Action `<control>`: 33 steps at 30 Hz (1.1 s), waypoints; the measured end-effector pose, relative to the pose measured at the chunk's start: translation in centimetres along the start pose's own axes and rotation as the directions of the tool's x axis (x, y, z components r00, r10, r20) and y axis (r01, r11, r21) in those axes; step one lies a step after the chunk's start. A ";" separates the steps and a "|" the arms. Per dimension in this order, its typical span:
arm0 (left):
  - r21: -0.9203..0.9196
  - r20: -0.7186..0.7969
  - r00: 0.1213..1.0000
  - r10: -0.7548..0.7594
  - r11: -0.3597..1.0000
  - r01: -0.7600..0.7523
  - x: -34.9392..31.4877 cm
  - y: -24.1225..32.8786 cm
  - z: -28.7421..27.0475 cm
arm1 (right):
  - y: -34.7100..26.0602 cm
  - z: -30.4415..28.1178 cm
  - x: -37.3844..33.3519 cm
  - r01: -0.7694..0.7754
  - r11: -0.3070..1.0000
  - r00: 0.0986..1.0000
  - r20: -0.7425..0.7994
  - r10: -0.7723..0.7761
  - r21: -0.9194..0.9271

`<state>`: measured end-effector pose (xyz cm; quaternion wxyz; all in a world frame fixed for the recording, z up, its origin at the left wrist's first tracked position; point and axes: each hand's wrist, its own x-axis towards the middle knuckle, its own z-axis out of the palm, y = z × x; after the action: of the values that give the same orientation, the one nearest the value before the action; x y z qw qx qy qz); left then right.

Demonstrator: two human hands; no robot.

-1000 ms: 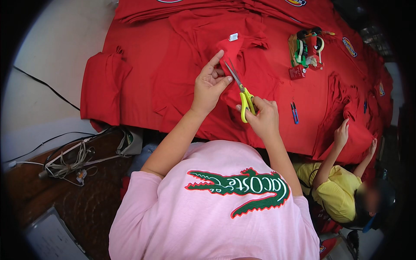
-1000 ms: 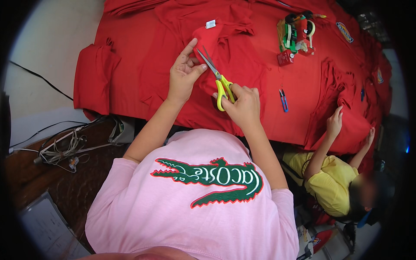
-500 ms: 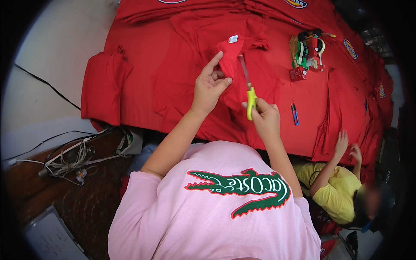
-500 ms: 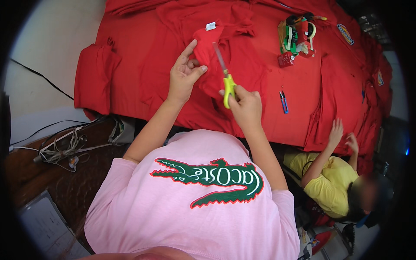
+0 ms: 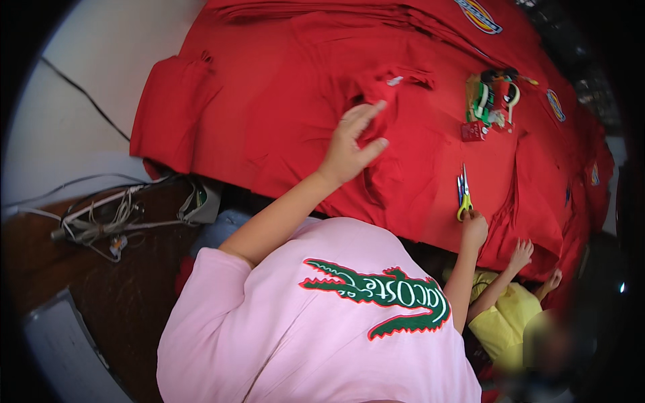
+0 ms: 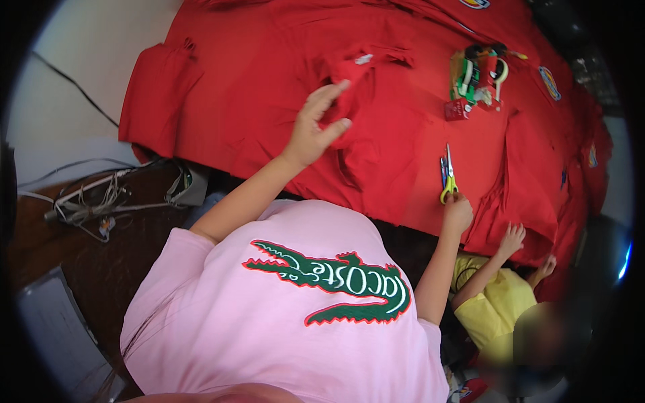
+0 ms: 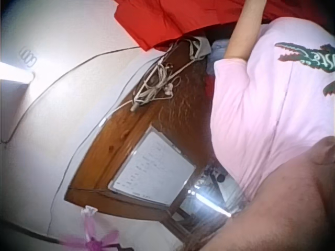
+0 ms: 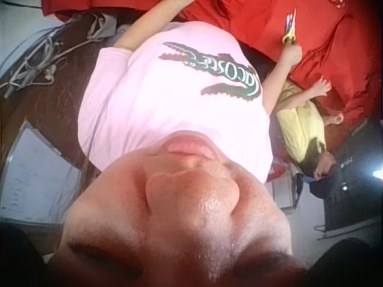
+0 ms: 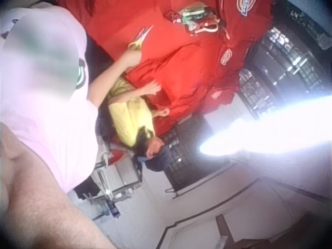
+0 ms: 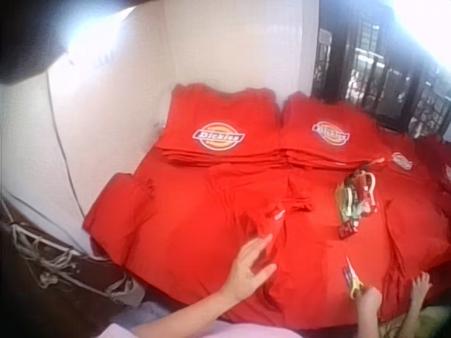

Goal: The person picks up several red garments from a stack, spreads them out on a surface, and uses shears to trim excess thread from the necklines and seams.

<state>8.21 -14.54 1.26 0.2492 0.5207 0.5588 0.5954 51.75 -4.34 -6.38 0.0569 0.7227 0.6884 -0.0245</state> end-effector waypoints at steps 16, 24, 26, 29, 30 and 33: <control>-0.192 -0.328 0.933 -0.148 0.977 0.087 -1.9 0.8 3.0 | -28.7 -21.8 -3.2 0.506 -0.425 0.481 -0.654 -0.584 0.751; 0.667 0.360 0.887 -0.290 0.745 -0.027 -4.3 0.2 -8.2 | -15.3 -32.1 3.1 -0.207 -0.811 0.605 -0.580 -0.545 0.547; 0.843 0.258 0.900 -0.352 0.537 -0.031 -4.7 0.5 -13.8 | -13.1 -32.7 2.9 0.169 -0.843 0.736 -0.634 -0.237 0.511; 0.903 0.092 0.976 -0.196 0.429 0.001 -2.8 5.2 -23.4 | -4.4 -33.6 7.3 0.370 -0.714 0.739 -0.654 -0.162 0.594; 0.937 0.073 0.996 -0.043 0.346 -0.054 -2.0 6.4 -26.5 | -2.0 -34.3 8.1 0.436 -0.655 0.734 -0.665 -0.137 0.617; 0.999 -0.009 0.980 0.199 -0.051 0.020 0.9 12.6 -35.0 | -5.6 -35.6 3.3 0.538 -0.352 0.509 -0.628 -0.589 0.766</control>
<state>-19.92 -31.14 19.08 -0.2867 0.5278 0.7972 0.0601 44.79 3.28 28.27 -0.4407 0.1072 0.7322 -0.5081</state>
